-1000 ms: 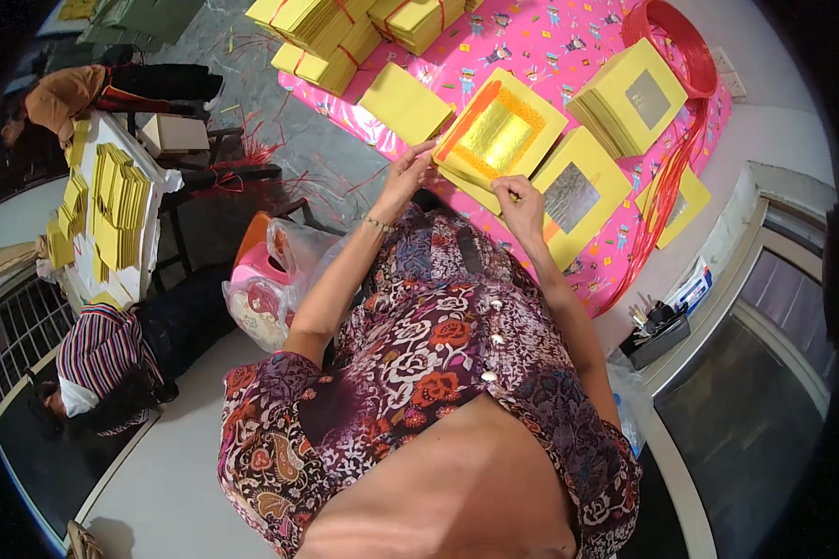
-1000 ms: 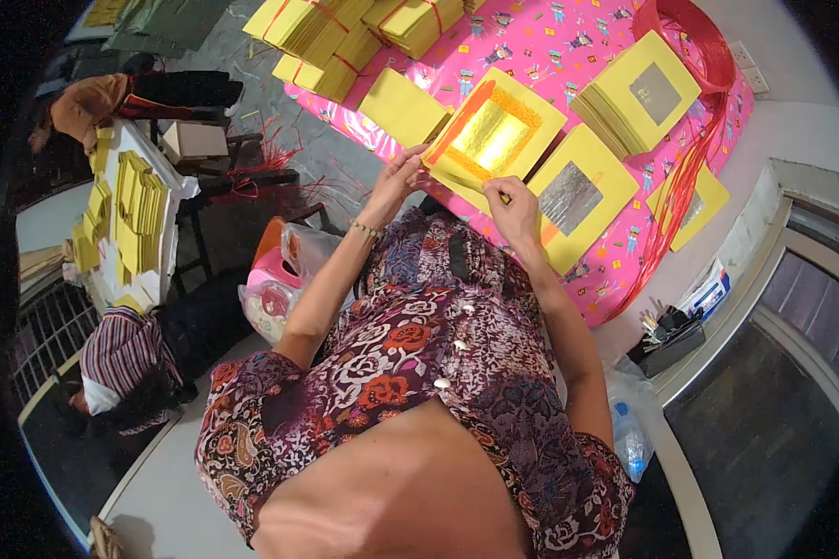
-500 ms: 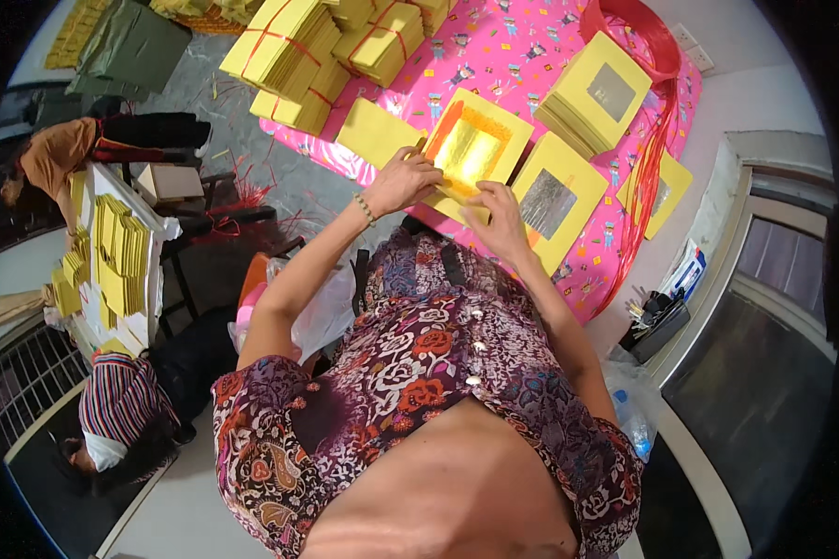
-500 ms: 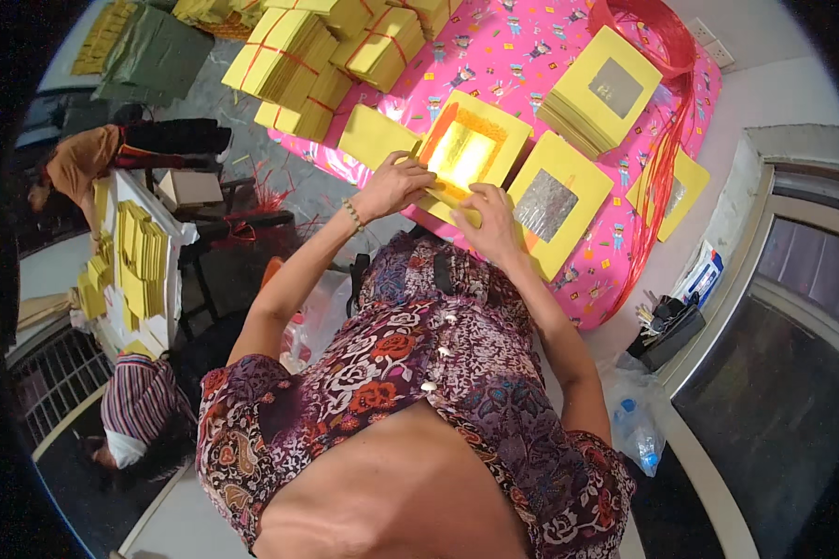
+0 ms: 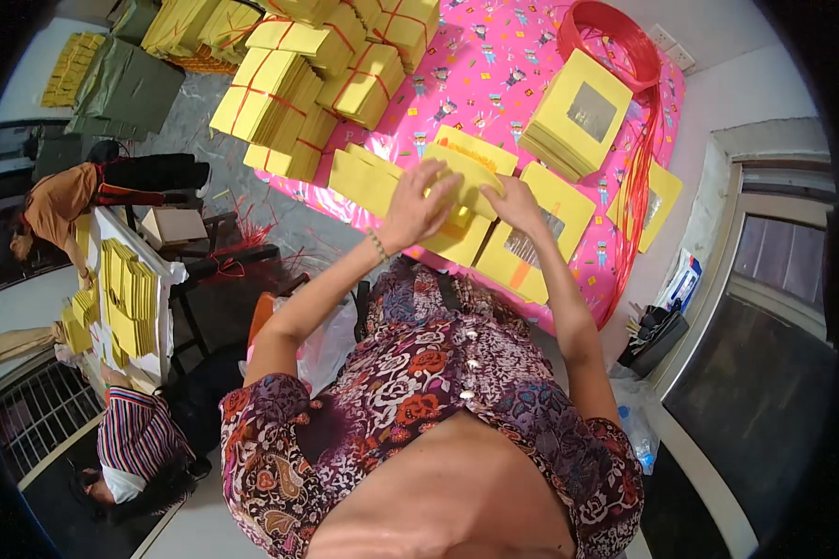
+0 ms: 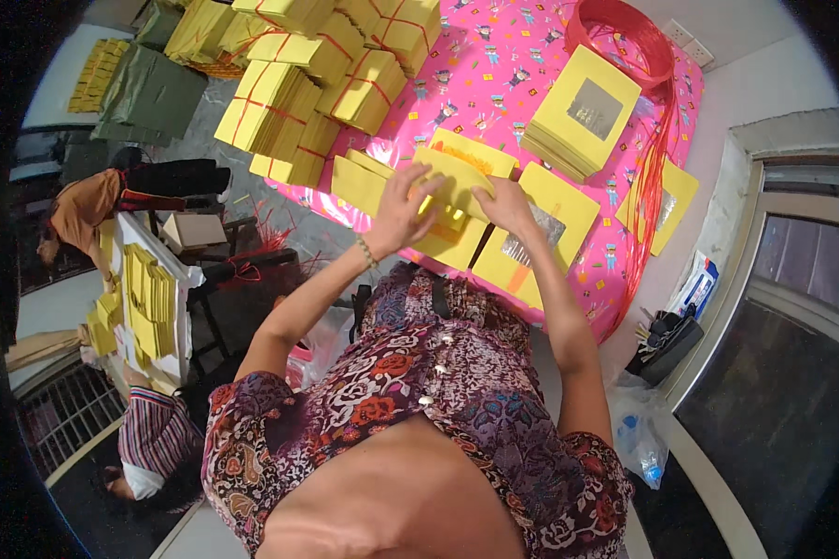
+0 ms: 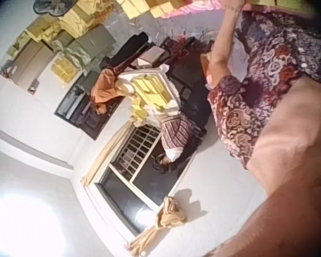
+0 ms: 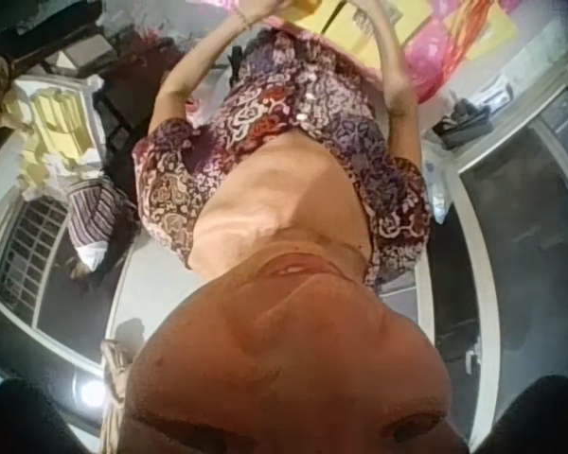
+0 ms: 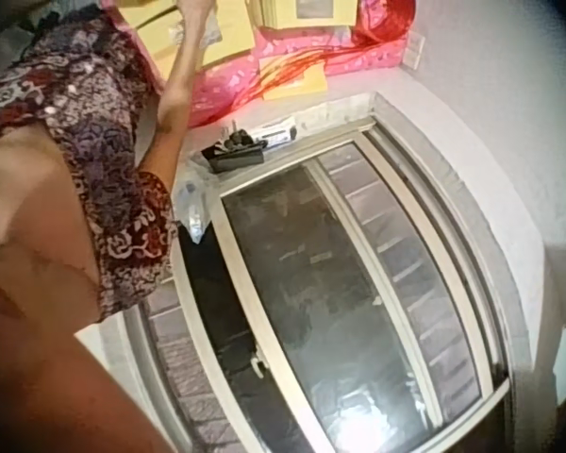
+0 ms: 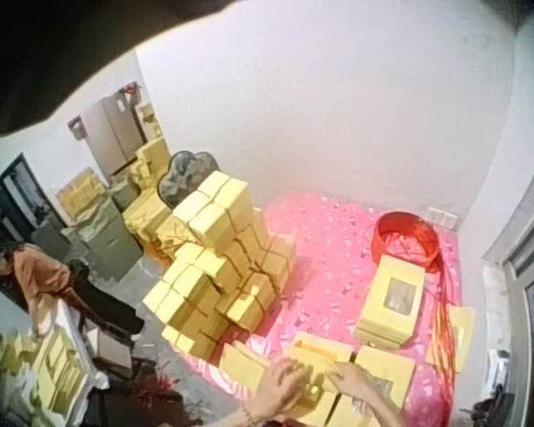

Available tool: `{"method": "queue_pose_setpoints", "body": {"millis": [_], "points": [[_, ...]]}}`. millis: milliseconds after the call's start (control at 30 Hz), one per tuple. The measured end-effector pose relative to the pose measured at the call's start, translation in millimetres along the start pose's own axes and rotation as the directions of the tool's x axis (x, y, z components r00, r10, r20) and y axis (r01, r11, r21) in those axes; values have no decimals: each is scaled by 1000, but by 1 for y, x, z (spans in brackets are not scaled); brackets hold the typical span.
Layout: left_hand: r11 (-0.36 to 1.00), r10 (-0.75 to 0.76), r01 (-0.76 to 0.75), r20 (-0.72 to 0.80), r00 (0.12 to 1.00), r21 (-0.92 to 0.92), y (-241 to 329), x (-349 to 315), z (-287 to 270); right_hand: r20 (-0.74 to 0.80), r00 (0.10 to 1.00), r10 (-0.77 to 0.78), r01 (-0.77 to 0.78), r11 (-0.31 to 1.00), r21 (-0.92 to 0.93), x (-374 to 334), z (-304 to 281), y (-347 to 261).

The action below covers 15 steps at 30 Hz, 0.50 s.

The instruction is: The person stacks bundles of paper, ties them with red ribbons, and folds and flattens paper sheets on the table by hand.

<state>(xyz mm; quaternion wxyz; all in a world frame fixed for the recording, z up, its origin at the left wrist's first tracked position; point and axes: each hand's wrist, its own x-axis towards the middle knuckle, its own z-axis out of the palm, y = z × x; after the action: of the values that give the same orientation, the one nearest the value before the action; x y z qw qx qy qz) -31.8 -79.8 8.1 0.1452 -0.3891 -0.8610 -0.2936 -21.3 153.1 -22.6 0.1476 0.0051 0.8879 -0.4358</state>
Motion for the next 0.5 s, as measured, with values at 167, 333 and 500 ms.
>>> {"method": "queue_pose_setpoints", "body": {"millis": [167, 333, 500], "points": [[997, -74, 65, 253, 965, 43, 25, -13, 19, -88, 994, 63, -67, 997, -40, 23, -11, 4], [986, -147, 110, 324, 935, 129, 22, -15, 35, 33, 992, 125, -123, 991, -54, 34, -26, 6], [985, -158, 125, 346, 925, 116, 21, -10, 33, -180, 983, 34, -91, 944, -318, 28, -25, -9]]}}
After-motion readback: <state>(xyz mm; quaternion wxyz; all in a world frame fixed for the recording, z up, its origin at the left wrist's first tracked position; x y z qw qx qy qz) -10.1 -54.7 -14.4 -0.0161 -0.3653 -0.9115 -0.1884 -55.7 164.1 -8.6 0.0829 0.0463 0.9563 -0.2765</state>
